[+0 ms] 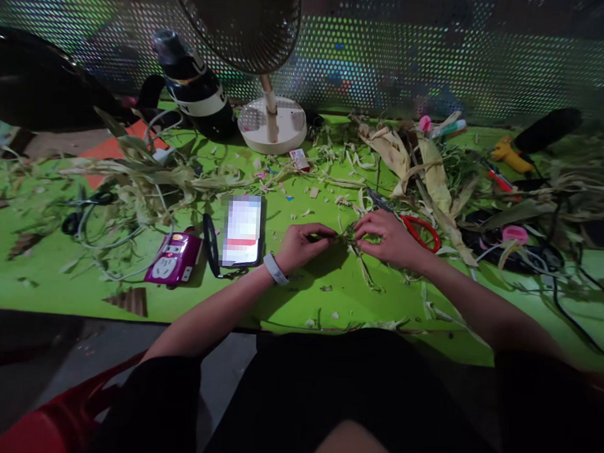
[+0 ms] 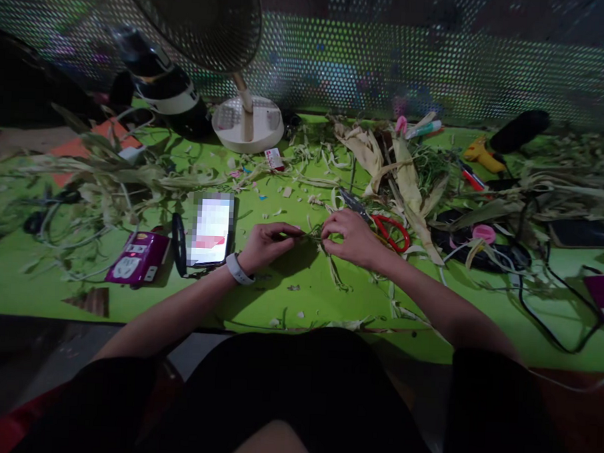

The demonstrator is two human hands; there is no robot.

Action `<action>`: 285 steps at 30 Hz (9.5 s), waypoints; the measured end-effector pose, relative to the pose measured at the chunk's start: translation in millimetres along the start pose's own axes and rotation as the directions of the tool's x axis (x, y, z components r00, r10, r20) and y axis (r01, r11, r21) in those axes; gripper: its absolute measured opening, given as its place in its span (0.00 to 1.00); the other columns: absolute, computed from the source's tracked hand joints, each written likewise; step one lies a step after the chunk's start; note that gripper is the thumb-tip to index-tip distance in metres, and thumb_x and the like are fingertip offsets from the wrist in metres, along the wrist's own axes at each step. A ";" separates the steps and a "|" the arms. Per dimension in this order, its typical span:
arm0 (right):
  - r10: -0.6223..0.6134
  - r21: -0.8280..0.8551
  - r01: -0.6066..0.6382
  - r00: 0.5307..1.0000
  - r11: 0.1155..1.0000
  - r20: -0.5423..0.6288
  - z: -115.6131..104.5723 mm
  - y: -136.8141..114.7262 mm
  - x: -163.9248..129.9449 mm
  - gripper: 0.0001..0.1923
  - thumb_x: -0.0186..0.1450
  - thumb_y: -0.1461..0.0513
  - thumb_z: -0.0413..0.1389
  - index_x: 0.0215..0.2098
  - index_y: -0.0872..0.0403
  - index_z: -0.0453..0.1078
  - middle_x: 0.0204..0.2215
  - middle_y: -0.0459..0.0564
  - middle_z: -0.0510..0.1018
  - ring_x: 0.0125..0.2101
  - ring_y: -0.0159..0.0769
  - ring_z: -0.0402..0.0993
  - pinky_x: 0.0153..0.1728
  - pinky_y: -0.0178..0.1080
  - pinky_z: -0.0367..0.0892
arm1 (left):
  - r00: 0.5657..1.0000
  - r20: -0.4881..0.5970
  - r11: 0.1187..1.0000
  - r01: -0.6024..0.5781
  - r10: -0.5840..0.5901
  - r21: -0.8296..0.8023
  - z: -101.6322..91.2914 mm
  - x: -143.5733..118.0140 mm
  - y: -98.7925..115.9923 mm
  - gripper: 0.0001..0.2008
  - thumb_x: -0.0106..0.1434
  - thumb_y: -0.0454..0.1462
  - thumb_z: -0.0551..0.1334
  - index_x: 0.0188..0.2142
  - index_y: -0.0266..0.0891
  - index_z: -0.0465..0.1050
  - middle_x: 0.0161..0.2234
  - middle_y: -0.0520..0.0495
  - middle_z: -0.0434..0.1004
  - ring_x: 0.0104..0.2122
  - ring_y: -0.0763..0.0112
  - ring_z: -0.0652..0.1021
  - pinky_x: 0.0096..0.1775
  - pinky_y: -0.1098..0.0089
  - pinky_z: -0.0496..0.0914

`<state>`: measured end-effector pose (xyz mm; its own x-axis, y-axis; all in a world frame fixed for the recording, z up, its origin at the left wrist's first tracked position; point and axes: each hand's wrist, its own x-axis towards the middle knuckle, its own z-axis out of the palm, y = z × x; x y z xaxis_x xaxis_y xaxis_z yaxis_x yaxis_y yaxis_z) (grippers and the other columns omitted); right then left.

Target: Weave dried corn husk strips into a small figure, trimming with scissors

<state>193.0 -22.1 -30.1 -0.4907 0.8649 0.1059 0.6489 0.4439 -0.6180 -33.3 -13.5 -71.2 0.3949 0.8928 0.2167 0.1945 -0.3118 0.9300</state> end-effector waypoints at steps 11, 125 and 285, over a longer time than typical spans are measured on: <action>0.225 0.186 -0.242 0.969 0.952 0.107 3.2 4.7 -15.4 0.05 0.58 0.60 0.57 0.29 0.53 0.74 0.30 0.49 0.75 0.32 0.36 0.68 0.35 0.41 0.62 | 0.976 0.055 0.901 0.216 -0.211 -0.377 -5.9 6.9 -1.2 0.03 0.52 0.31 0.63 0.25 0.36 0.69 0.31 0.45 0.81 0.33 0.70 0.80 0.36 0.67 0.75; 0.263 0.619 -0.200 0.965 0.760 -0.011 36.9 -14.5 -16.1 0.15 0.64 0.49 0.52 0.37 0.52 0.62 0.23 0.42 0.68 0.19 0.27 0.61 0.19 0.32 0.53 | 0.993 -0.048 0.994 -0.104 0.106 0.040 18.4 1.3 11.3 0.08 0.55 0.43 0.67 0.29 0.40 0.79 0.25 0.49 0.73 0.28 0.73 0.72 0.29 0.71 0.66; 0.581 0.968 -0.046 0.807 0.248 -0.111 -18.0 -1.5 -5.0 0.12 0.56 0.55 0.64 0.30 0.51 0.68 0.30 0.43 0.79 0.33 0.31 0.77 0.37 0.38 0.75 | 0.908 0.183 0.742 0.414 -0.376 -0.528 -21.8 14.9 19.6 0.14 0.47 0.39 0.72 0.31 0.35 0.73 0.30 0.48 0.80 0.31 0.73 0.79 0.39 0.70 0.72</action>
<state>204.9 -22.9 -15.6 0.0454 0.9813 -0.1872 -0.3787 -0.1565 -0.9122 -43.2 0.7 -43.2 0.4503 0.8685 -0.2074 -0.1667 0.3099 0.9360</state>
